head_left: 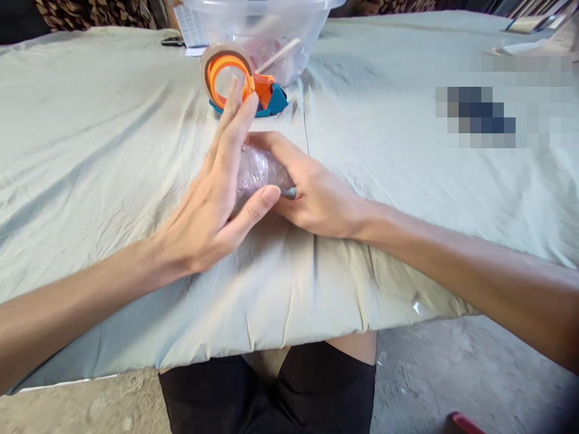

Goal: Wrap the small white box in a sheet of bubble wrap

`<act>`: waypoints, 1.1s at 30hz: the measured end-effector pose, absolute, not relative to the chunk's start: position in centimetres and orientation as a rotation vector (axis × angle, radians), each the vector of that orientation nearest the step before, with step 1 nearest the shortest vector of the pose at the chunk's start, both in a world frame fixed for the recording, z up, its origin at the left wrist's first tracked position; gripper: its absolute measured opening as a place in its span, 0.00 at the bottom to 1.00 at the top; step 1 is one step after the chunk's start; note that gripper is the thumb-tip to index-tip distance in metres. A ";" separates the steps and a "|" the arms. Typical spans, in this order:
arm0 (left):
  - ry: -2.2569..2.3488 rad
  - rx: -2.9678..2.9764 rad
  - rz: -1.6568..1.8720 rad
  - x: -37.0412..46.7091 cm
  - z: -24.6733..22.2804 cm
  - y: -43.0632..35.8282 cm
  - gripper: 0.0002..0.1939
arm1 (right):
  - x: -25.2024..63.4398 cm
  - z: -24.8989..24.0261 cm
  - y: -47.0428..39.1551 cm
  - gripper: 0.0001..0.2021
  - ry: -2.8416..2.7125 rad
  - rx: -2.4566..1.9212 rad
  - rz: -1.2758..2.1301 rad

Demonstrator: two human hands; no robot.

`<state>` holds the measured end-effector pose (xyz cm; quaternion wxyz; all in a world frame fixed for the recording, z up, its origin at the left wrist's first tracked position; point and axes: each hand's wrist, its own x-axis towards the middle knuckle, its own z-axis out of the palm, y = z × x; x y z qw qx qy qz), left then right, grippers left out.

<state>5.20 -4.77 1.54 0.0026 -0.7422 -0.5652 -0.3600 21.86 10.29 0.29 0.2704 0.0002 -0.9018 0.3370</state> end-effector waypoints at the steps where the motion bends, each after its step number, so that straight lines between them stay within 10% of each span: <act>1: -1.789 -2.350 -1.104 5.1 1.4 -4.7 0.37 | 21.9 0.3 10.2 0.27 -2.428 0.011 0.906; 18: -1.925 -2.395 -1.246 3.9 1.4 -4.3 0.41 | 21.9 0.3 9.6 0.23 -2.380 0.083 0.750; 33: -1.430 -1.997 -0.894 4.0 1.7 -4.5 0.22 | 21.7 -0.2 11.0 0.23 -2.416 -0.005 0.824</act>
